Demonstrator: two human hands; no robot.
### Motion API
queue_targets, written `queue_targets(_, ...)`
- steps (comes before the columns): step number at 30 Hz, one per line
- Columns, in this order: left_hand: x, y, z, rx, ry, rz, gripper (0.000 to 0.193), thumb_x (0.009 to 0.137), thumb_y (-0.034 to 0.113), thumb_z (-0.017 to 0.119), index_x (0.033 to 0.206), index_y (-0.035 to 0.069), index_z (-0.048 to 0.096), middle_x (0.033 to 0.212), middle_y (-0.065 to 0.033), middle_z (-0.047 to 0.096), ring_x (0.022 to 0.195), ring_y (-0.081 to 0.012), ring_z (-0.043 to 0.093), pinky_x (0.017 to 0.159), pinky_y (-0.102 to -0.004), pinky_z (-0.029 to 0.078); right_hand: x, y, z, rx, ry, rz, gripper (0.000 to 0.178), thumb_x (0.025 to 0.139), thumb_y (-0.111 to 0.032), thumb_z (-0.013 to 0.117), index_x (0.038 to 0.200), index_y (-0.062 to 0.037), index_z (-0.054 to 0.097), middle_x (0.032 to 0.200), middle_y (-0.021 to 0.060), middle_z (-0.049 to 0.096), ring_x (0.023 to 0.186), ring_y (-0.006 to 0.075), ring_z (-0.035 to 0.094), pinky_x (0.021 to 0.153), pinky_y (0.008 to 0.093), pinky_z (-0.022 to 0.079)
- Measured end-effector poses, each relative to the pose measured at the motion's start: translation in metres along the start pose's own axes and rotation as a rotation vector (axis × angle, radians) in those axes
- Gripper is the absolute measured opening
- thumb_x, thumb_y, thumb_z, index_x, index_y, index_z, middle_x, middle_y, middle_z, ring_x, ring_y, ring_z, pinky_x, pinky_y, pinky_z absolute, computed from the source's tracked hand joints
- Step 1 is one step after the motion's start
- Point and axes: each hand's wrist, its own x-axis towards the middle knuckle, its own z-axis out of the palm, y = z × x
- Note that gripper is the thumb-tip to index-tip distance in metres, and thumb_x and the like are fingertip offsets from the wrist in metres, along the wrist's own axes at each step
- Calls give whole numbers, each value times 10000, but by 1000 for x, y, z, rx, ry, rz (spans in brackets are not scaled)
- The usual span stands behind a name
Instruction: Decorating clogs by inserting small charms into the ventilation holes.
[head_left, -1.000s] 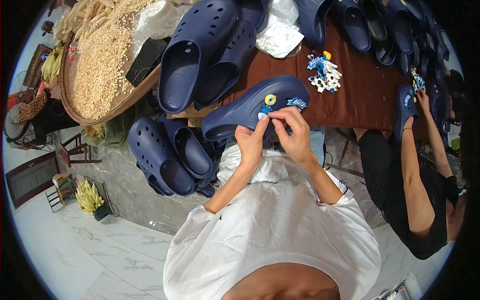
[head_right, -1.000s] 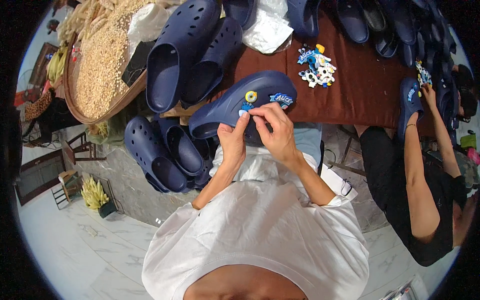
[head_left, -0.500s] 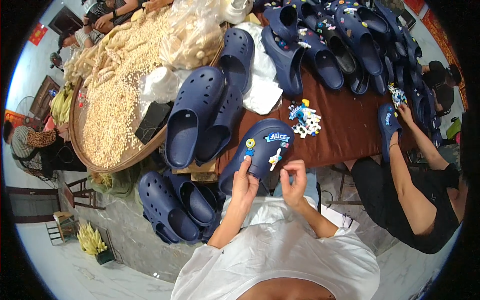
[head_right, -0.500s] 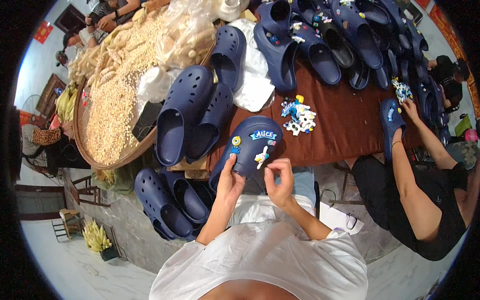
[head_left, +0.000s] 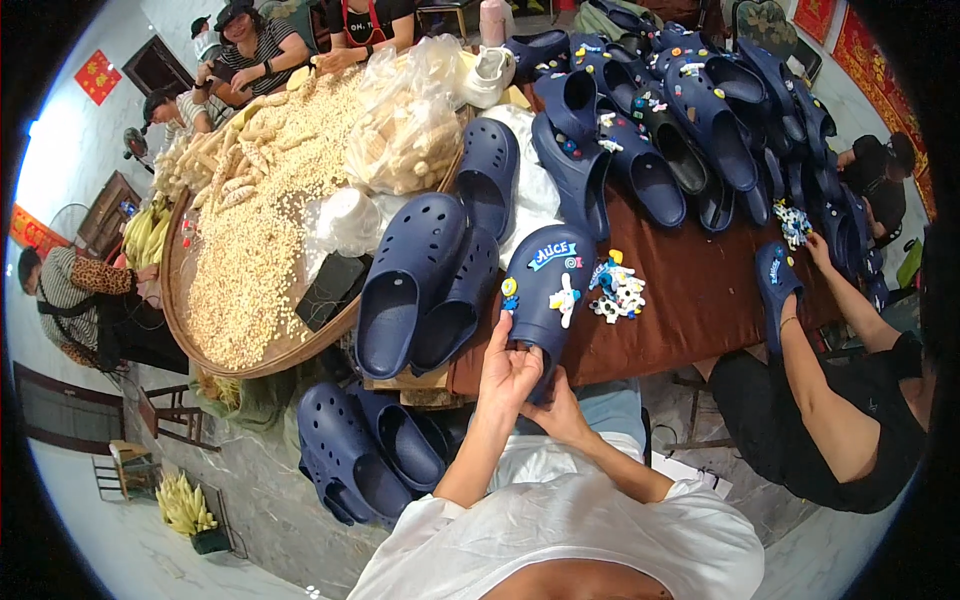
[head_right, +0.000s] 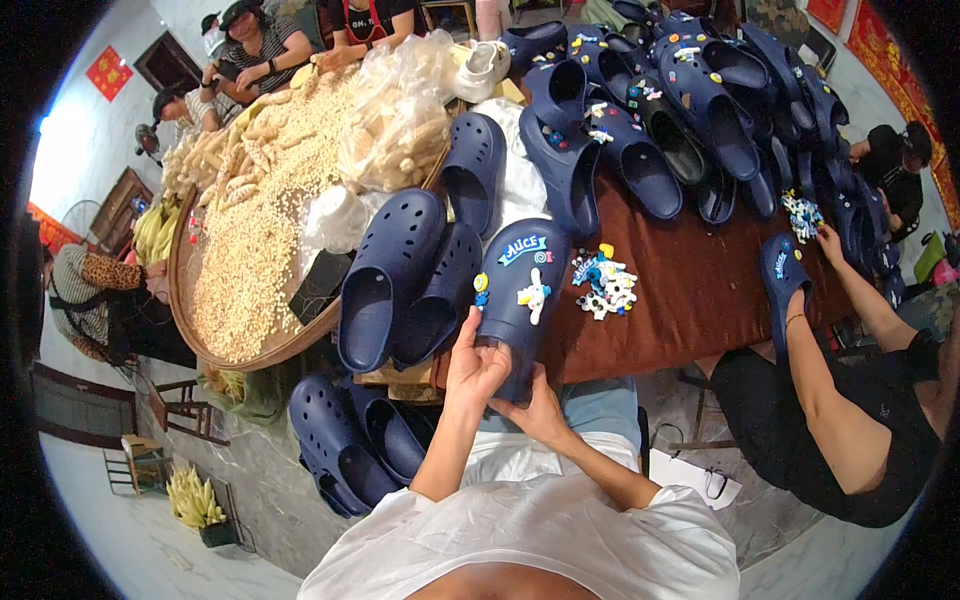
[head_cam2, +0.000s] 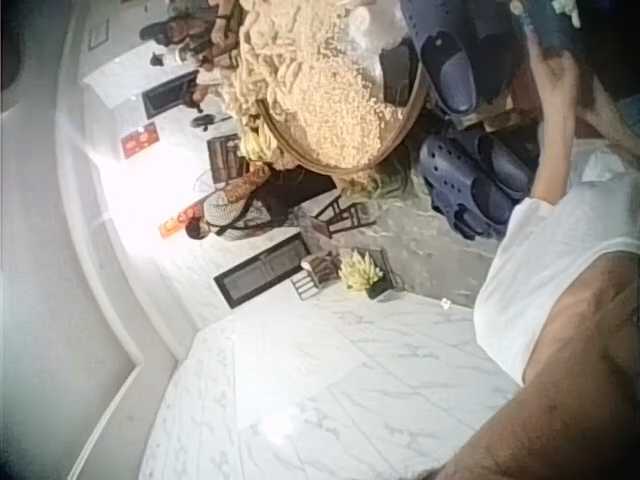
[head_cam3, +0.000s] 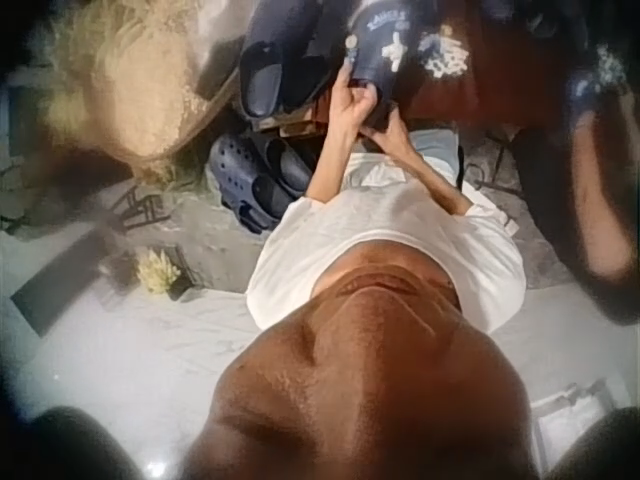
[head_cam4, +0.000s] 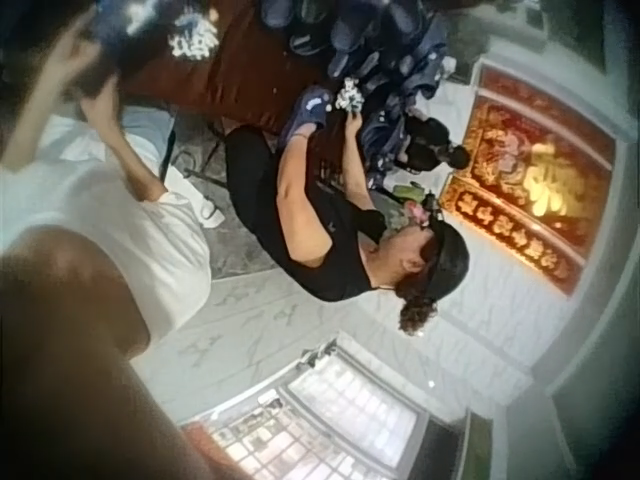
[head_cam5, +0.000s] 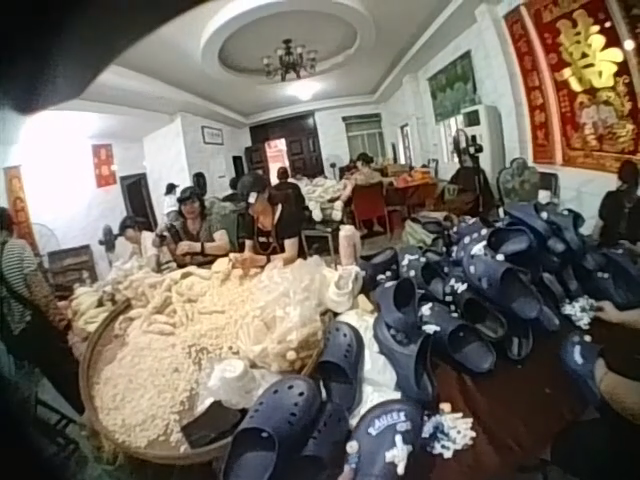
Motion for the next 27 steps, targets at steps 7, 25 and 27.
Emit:
queue_targets(7,-21,-7,27,-26,-197,-125,385,962,184,637,1274,-16,536,1247,-140,612,1175,-285,589,1032,-392,491,44,-34,-37,-226,207,-143,477,893,-160,645,1280,28,440,1085,189,657,993,263,650,869,381,500)
queue_targets(25,46,21,-86,1986,-318,1294,216,813,-36,615,1013,10,680,1011,-149,680,984,-338,616,867,-399,495,367,-152,-119,312,-35,274,491,791,-574,693,1081,-182,637,990,-2,642,814,147,569,700,323,461)
queue_targets(27,47,20,-86,1978,-319,1306,220,806,-46,616,1010,6,678,1012,-150,679,984,-340,615,870,-402,495,375,-146,-112,365,23,250,533,802,-609,684,1095,-166,633,1005,18,635,834,161,587,708,330,478)
